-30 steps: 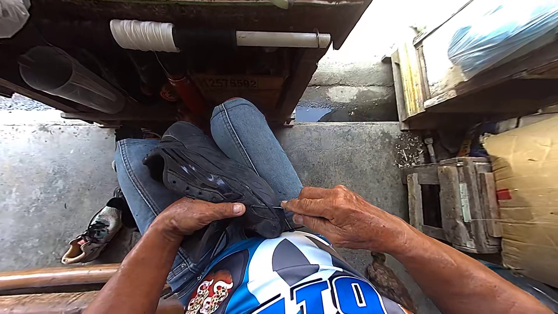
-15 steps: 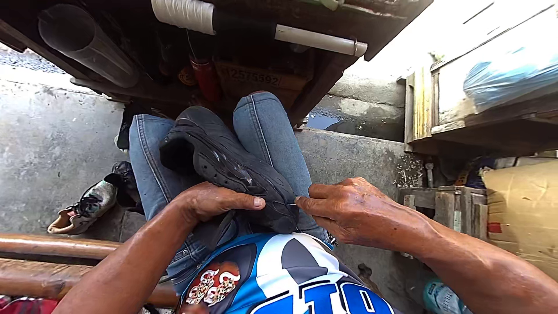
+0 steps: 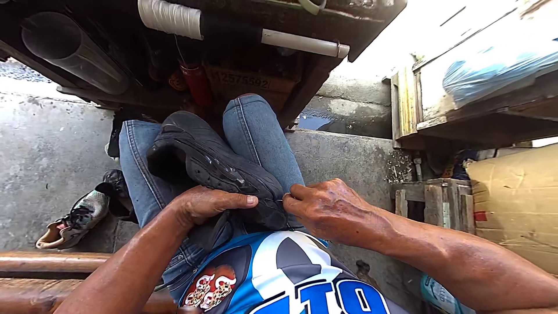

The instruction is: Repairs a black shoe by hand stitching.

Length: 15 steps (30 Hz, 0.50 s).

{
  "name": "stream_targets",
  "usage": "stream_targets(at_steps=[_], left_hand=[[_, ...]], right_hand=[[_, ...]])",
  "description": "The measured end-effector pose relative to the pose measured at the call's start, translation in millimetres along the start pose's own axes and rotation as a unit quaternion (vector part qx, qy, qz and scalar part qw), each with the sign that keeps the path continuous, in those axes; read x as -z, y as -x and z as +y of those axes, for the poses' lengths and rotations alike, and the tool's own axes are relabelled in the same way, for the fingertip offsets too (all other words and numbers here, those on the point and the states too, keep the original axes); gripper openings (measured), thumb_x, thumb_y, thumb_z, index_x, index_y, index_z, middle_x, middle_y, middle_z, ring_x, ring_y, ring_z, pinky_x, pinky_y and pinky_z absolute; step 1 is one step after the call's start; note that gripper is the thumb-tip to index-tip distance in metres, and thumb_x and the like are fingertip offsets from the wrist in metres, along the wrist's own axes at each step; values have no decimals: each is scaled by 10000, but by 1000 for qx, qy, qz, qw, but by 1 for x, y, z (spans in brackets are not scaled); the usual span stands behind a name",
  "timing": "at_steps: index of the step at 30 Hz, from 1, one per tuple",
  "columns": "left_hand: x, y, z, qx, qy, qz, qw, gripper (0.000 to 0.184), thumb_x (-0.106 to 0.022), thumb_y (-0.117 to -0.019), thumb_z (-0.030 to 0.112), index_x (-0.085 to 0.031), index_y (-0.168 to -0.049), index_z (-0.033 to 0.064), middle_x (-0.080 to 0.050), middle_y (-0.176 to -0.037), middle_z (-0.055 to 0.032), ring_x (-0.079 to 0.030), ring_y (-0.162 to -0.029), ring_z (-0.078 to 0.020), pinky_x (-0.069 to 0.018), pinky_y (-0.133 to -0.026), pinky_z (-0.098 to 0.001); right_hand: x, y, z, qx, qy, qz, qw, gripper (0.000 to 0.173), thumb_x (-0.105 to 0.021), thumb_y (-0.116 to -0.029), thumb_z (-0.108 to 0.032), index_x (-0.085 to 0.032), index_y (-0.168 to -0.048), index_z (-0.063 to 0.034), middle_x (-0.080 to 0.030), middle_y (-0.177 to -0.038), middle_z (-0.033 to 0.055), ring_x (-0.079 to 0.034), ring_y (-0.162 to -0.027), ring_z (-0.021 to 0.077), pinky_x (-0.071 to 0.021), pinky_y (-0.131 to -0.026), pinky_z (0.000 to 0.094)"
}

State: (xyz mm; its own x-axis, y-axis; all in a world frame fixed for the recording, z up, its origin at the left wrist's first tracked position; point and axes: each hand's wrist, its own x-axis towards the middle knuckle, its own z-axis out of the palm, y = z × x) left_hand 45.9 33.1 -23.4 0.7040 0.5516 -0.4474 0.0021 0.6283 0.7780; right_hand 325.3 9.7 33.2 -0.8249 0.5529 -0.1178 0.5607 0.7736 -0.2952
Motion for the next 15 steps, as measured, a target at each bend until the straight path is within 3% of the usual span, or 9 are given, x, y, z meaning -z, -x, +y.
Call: stream_targets(at_steps=[15], left_hand=[[-7, 3, -3, -27, -23, 32, 999, 162, -751, -912, 152, -749, -1073, 135, -768, -1030, 11, -714, -1010, -84, -579, -948, -297]], right_hand=[[-8, -14, -9, -6, 7, -1, 1000, 85, -582, -912, -111, -647, -909, -56, -605, -787, 129, -604, -565, 295, -454, -443, 432]])
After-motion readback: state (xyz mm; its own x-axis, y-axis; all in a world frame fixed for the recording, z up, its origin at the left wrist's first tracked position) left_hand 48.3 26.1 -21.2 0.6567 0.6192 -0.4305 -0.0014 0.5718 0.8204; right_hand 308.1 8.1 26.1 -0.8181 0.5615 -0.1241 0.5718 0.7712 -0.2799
